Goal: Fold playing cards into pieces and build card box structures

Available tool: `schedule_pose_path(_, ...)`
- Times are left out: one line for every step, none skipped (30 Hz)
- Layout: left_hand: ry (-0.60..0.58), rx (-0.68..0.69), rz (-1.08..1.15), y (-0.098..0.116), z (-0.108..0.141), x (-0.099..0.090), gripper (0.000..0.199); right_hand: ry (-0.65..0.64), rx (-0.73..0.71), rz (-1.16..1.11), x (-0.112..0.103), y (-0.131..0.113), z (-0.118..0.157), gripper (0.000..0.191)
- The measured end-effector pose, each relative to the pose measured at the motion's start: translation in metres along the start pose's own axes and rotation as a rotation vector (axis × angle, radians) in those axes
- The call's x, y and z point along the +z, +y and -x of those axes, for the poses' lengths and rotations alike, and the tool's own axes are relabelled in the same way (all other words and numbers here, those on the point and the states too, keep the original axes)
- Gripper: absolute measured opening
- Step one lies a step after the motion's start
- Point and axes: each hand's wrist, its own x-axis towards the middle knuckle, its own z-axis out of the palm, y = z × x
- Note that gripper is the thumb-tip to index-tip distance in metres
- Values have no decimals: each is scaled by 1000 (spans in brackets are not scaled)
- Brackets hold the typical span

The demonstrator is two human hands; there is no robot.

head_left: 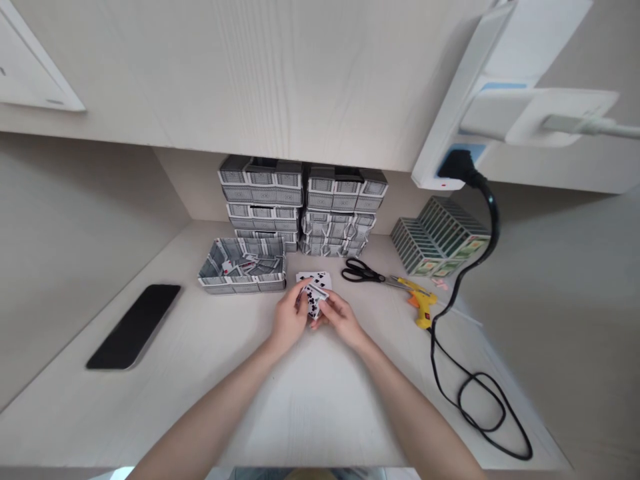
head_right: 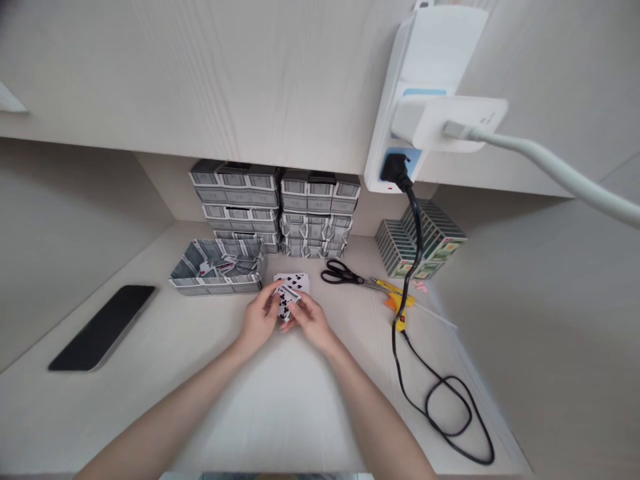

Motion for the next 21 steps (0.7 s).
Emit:
schedule_pose_path(0, 15, 1, 1, 0, 0, 31, -26, 11, -35, 0, -1, 0, 49)
schedule_pose_path(9, 25, 2, 1, -1, 0, 29, -56, 26, -74, 0, -1, 0, 50)
schedule_pose_path(24, 31, 10, 1, -1, -1, 26, -90, 43, -112, 0, -2, 1, 49)
schedule_pose_path(39, 33, 25, 0, -2, -1, 24, -119, 58, -145, 0, -2, 1, 47)
schedule_pose_path(52, 34, 45, 0, -3, -2, 21, -142, 69, -174, 0, -3, 2, 44)
schedule_pose_path(59, 36, 66, 0, -3, -2, 20, -156, 74, -198, 1, -3, 2, 40)
schedule_pose_path(61, 40, 84, -1, -4, -2, 19, -164, 76, -216, 1, -4, 3, 37)
schedule_pose_path(57, 49, 97, -1, -4, -3, 18, -169, 76, -227, 1, -4, 4, 34)
schedule_pose_path(53, 61, 101, 0, -4, -3, 17, -172, 77, -231, 1, -5, 4, 33)
schedule_pose_path(49, 79, 100, 1, -4, -2, 16, -174, 80, -224, 2, -5, 4, 33)
schedule_pose_path(43, 100, 91, 2, -4, -2, 16, -172, 85, -209, 1, -6, 4, 33)
schedule_pose_path(36, 125, 76, 3, -4, -2, 17, -163, 85, -188, 1, -6, 4, 34)
schedule_pose_path(27, 155, 56, 4, -3, -2, 18, -145, 82, -164, 1, -6, 3, 35)
schedule_pose_path(17, 189, 32, 5, -3, -3, 20, -122, 73, -141, 0, -6, 3, 37)
schedule_pose_path(4, 224, 9, 6, -3, -3, 22, -98, 61, -123, 0, -7, 2, 39)
schedule_pose_path(-10, 258, -12, 7, -3, -4, 24, -77, 51, -110, 0, -7, 2, 40)
schedule_pose_path(-21, 287, -30, 8, -3, -5, 25, -64, 47, -101, 0, -8, 2, 41)
schedule_pose_path(-26, 307, -46, 8, -3, -6, 25, -59, 51, -96, -1, -8, 1, 41)
schedule_pose_path(-24, 317, -61, 7, -3, -7, 25, -59, 59, -95, -1, -9, 1, 40)
schedule_pose_path(-13, 317, -75, 7, -4, -8, 25, -61, 66, -98, -1, -9, 1, 37)
schedule_pose_path(8, 309, -89, 6, -4, -8, 25, -60, 71, -103, -1, -9, 1, 34)
